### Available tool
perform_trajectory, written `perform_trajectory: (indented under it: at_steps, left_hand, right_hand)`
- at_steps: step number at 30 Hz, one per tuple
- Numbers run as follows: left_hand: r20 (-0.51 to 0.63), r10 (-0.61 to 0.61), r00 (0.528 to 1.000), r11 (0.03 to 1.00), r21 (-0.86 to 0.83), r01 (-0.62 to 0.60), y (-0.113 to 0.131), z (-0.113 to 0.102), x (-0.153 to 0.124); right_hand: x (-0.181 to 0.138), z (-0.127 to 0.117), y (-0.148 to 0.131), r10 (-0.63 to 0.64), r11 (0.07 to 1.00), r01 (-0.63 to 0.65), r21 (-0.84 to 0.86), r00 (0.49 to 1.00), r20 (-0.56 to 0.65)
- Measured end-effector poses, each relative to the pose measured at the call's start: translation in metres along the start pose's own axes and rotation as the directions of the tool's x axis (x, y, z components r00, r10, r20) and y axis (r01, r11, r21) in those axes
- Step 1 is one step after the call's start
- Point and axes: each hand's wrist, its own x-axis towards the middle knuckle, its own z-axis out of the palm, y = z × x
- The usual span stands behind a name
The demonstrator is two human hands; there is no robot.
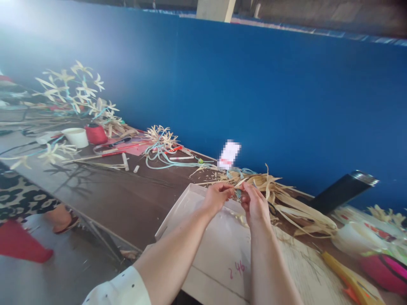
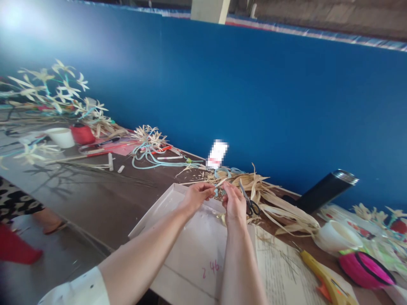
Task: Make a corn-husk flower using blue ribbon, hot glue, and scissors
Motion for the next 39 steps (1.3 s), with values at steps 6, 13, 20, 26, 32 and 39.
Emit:
perform_trajectory:
  at_steps: [6,13,20,26,32,39]
  left_hand:
    - [0.003,0.004,1.000,1.000,0.024,-0.004,0.0003,0.0012,-0.0011]
    - [0.000,-0.007,1.000,0.999,0.046,0.007,0.0056,0.0023,-0.0039]
    - [-0.023,-0.015,1.000,0.997,0.077,0.017,0.0088,0.0022,-0.0065]
    - [-0.008,-0.004,1.000,0.998,0.063,0.005,0.0052,0.0018,-0.0049]
    - [-0.005,0.004,1.000,0.998,0.067,-0.004,0.0013,0.0014,-0.0032]
    - [-0.007,0.003,1.000,1.000,0.020,-0.003,0.0013,0.0014,-0.0022]
  right_hand:
    - [-0.0045,0.0052,-0.0025,0.055,0.998,-0.054,-0.035,0.998,0.014]
    - [-0.0044,0.0049,-0.0018,0.061,0.997,-0.059,-0.046,0.996,0.060]
    - [-0.0027,0.0022,0.0035,0.039,0.995,-0.028,-0.098,0.992,0.116]
    - [-0.0011,0.0008,0.0066,0.026,0.992,-0.009,-0.127,0.991,0.132]
    - [-0.0008,0.0018,0.0060,0.014,0.992,0.000,-0.122,0.993,0.116]
    - [-0.0021,0.0005,0.0032,0.047,0.997,-0.037,-0.067,0.985,0.164]
